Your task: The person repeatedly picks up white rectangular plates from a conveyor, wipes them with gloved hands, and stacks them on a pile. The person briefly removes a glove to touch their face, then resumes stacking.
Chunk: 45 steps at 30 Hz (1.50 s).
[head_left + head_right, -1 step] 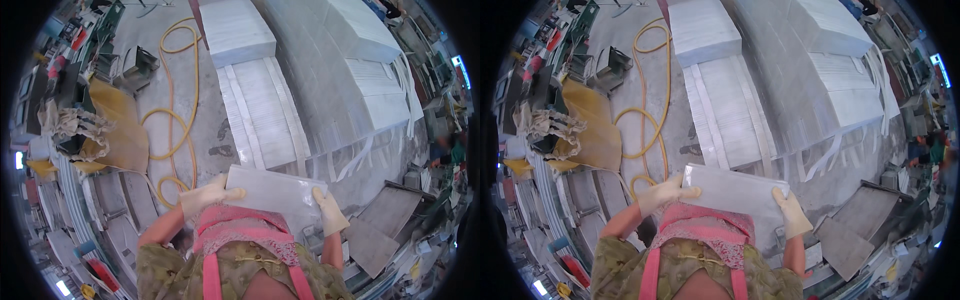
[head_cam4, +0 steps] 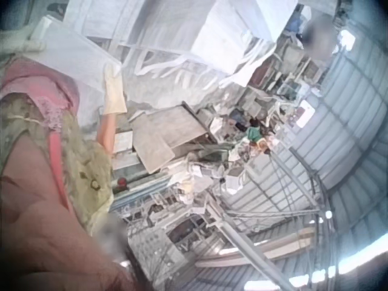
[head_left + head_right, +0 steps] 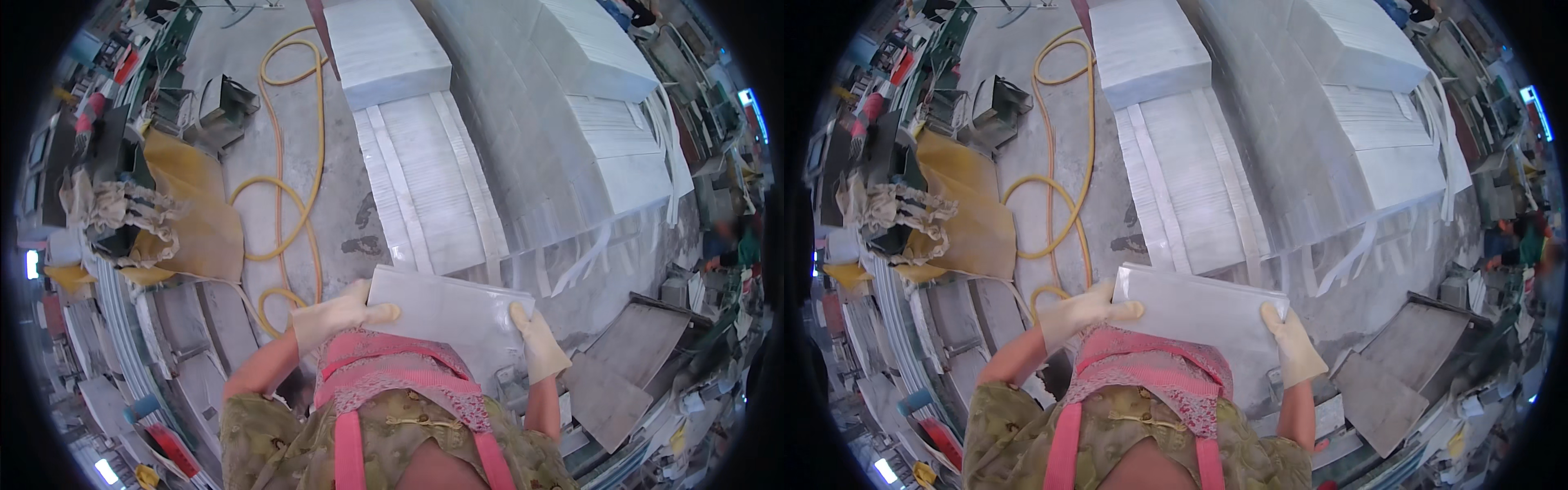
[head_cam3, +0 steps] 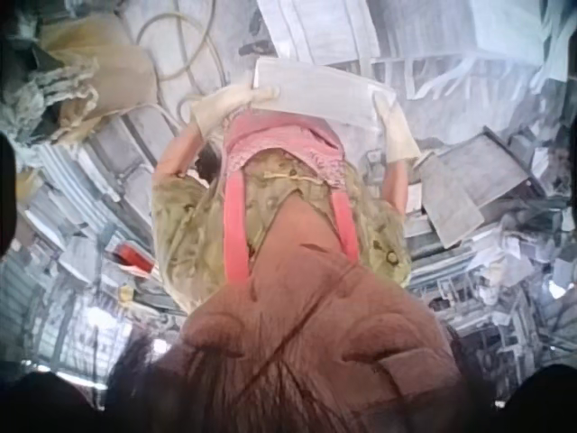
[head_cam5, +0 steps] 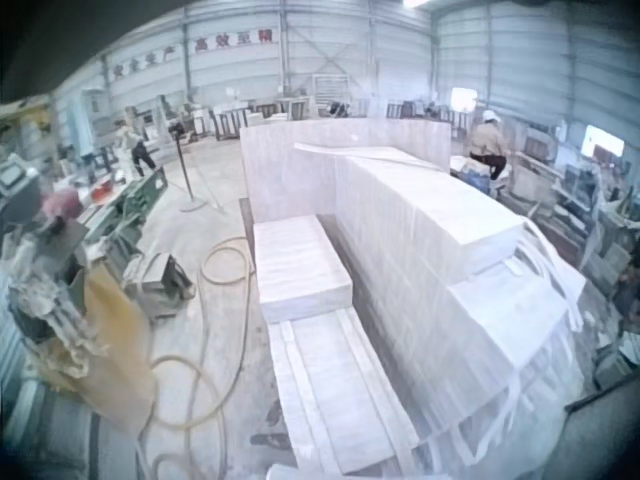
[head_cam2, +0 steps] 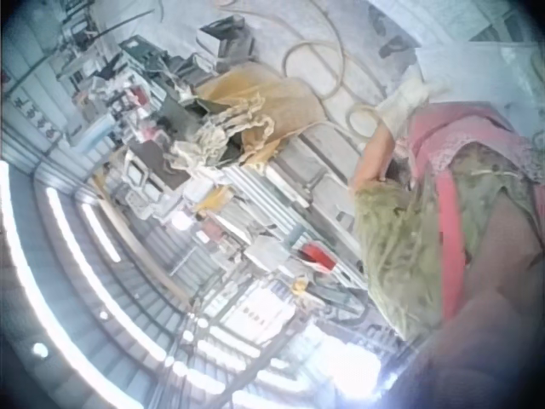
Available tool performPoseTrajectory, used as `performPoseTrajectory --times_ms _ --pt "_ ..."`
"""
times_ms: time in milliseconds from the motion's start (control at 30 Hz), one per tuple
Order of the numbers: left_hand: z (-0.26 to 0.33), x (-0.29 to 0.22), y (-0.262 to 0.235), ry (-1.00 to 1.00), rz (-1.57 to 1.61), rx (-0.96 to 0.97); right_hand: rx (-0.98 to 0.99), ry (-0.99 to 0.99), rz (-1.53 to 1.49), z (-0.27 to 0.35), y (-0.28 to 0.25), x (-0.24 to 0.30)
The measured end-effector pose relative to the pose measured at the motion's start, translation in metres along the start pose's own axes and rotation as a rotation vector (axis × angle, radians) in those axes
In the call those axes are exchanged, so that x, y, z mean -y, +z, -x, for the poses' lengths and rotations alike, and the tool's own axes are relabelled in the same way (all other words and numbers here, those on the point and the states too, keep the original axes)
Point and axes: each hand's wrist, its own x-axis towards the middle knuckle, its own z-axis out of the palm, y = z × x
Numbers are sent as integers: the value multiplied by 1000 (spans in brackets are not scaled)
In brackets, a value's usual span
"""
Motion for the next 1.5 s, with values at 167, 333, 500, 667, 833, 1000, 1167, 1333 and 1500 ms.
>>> performPoseTrajectory --times_ms 167,333,500,667,833,1000,1167,1333,1500 --pt "-52 -12 -82 -16 -131 91 9 -63 21 -45 36 45" --pt "-119 -14 -161 -3 -83 109 96 54 -16 -110 69 108" --pt "-188 -22 -252 -43 -189 4 165 80 110 -233 94 163" --pt "-233 -41 -309 -45 -289 -330 121 -169 467 -351 131 260" --pt "-278 -43 -313 163 -133 -851 132 -424 385 -427 161 311" --pt "-303 -53 -326 334 -544 -1050 109 -441 513 -462 172 328" --pt "-305 -67 -313 198 -888 -1180 -123 -456 899 -456 186 332" --pt "-289 -70 -333 18 -636 -962 -265 -493 465 -448 177 326" --pt "-269 -101 -320 124 415 -1089 -191 -364 -51 -428 186 357"
